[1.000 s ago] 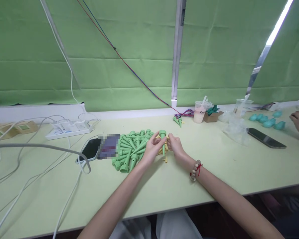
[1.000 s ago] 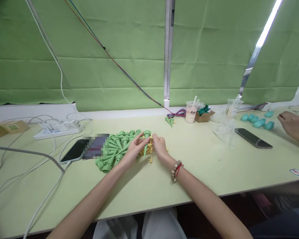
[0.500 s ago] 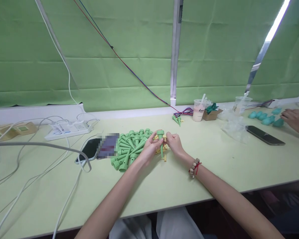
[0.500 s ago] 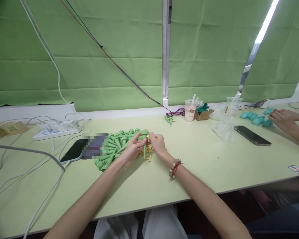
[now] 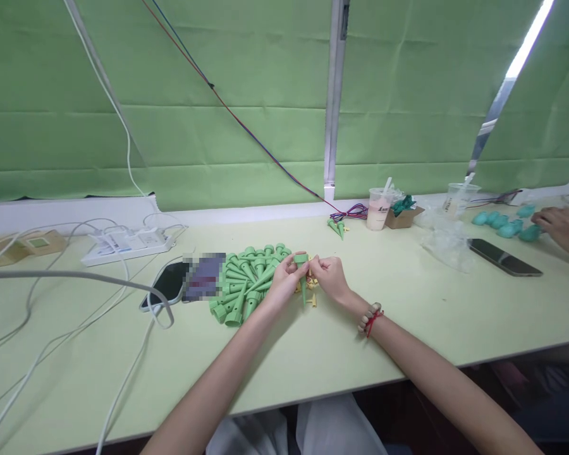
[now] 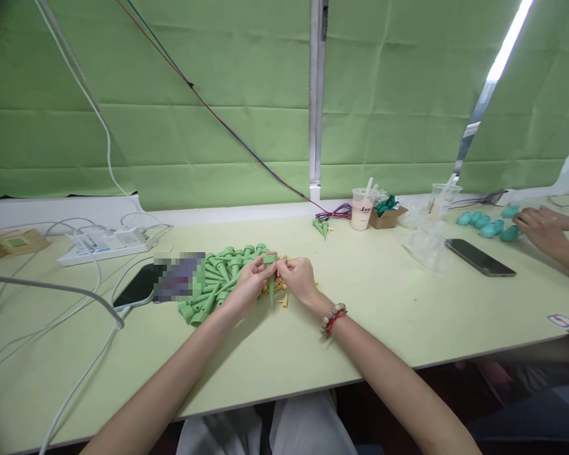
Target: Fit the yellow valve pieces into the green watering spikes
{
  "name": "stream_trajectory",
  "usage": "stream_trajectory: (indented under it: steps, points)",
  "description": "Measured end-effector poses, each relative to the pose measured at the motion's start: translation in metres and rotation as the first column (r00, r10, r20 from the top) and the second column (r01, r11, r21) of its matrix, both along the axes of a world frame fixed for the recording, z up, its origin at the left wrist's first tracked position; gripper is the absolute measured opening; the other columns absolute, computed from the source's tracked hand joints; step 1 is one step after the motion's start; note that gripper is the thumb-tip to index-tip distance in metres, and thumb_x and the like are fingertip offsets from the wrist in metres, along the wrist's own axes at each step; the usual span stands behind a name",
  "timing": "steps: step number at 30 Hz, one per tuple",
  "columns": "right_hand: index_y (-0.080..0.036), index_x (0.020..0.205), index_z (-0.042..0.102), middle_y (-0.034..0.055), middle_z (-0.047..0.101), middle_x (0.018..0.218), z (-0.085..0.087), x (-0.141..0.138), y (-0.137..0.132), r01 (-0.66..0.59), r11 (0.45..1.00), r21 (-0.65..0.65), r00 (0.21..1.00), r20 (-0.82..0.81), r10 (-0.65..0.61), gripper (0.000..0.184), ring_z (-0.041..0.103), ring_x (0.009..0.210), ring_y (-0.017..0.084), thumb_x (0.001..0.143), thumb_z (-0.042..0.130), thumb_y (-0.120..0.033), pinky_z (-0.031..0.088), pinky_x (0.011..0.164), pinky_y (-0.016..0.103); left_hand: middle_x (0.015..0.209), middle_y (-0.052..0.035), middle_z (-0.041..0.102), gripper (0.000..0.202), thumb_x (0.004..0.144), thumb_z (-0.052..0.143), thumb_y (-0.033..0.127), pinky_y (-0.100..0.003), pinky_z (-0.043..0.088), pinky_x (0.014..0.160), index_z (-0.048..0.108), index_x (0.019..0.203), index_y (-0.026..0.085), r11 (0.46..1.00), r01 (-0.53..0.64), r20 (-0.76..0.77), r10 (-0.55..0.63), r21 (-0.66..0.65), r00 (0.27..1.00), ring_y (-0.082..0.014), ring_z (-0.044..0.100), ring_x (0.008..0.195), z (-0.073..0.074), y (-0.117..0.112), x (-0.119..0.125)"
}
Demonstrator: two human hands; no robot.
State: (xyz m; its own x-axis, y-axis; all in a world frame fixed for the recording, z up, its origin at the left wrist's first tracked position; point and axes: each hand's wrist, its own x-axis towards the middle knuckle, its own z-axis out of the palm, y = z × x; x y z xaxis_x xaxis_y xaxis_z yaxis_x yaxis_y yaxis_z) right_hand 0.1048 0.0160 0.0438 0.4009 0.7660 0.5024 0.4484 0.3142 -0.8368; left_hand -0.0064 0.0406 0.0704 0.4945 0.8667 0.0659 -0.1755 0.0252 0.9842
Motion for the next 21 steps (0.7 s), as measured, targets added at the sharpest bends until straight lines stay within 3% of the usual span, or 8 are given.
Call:
stream_trajectory:
  steps: [3, 6, 11, 15, 18, 21]
  points:
    - [-0.019, 0.035, 0.046, 0.0005, 0.051, 0.036, -0.002, 0.003, 0.000, -0.010, 1.000, 0.028, 0.997, 0.080, 0.007, 0.045, 0.045, 0.035, 0.010, 0.077, 0.038, -0.031, 0.032, 0.040, 0.021, 0.053, 0.0061, 0.050, 0.041, 0.063, 0.071, 0.024, -0.017, 0.040, 0.050, 0.058, 0.100, 0.014, 0.999, 0.023, -0.019, -0.024, -0.037, 1.000, -0.0079, 0.053, 0.052, 0.006, -0.001, -0.002]
    - [-0.020, 0.031, 0.038, -0.0010, 0.044, 0.031, -0.004, 0.006, 0.001, 0.033, 0.995, 0.092, 0.969, 0.240, -0.055, 0.047, 0.036, 0.031, 0.008, 0.078, 0.034, -0.029, 0.026, 0.039, 0.022, 0.056, 0.0042, 0.056, 0.038, 0.064, 0.070, 0.021, -0.019, 0.041, 0.049, 0.058, 0.098, 0.014, 0.996, 0.049, -0.033, -0.052, -0.069, 0.998, -0.0088, 0.055, 0.051, 0.011, -0.004, -0.004]
    - [-0.020, 0.031, 0.030, -0.0022, 0.037, 0.030, -0.006, 0.012, 0.001, 0.049, 0.988, 0.146, 0.923, 0.373, -0.101, 0.045, 0.028, 0.032, 0.007, 0.074, 0.039, -0.027, 0.023, 0.042, 0.024, 0.045, 0.0068, 0.051, 0.033, 0.067, 0.067, 0.015, -0.019, 0.043, 0.048, 0.058, 0.099, 0.013, 0.995, 0.046, -0.098, -0.055, -0.093, 0.994, -0.0094, 0.055, 0.046, 0.013, -0.005, -0.005]
    - [-0.020, 0.032, 0.028, -0.0021, 0.037, 0.031, -0.006, 0.015, 0.000, 0.028, 0.988, 0.153, 0.901, 0.423, -0.091, 0.044, 0.028, 0.034, 0.007, 0.073, 0.042, -0.026, 0.022, 0.043, 0.024, 0.051, 0.0026, 0.058, 0.051, 0.069, 0.068, 0.016, -0.023, 0.046, 0.053, 0.050, 0.116, 0.011, 0.987, 0.032, -0.152, -0.056, -0.155, 0.987, -0.0116, 0.057, 0.048, 0.007, 0.000, -0.007]
    - [-0.020, 0.033, 0.029, -0.0021, 0.037, 0.032, -0.006, 0.017, -0.001, -0.016, 0.985, 0.169, 0.876, 0.477, -0.068, 0.046, 0.030, 0.034, 0.007, 0.076, 0.044, -0.028, 0.023, 0.043, 0.025, 0.059, -0.0002, 0.062, 0.061, 0.065, 0.073, 0.021, -0.023, 0.047, 0.054, 0.047, 0.119, 0.010, 0.974, 0.081, -0.098, -0.103, -0.212, 0.990, -0.0111, 0.056, 0.048, 0.002, 0.003, -0.007]
    - [-0.019, 0.039, 0.035, -0.0025, 0.042, 0.036, -0.001, 0.017, -0.002, -0.070, 0.983, 0.171, 0.920, 0.392, -0.003, 0.046, 0.038, 0.036, 0.008, 0.083, 0.042, -0.032, 0.029, 0.043, 0.023, 0.054, 0.0048, 0.053, 0.049, 0.064, 0.073, 0.025, -0.019, 0.045, 0.054, 0.055, 0.109, 0.014, 0.990, 0.097, 0.047, -0.093, -0.100, 0.995, -0.0085, 0.054, 0.051, -0.001, 0.004, -0.003]
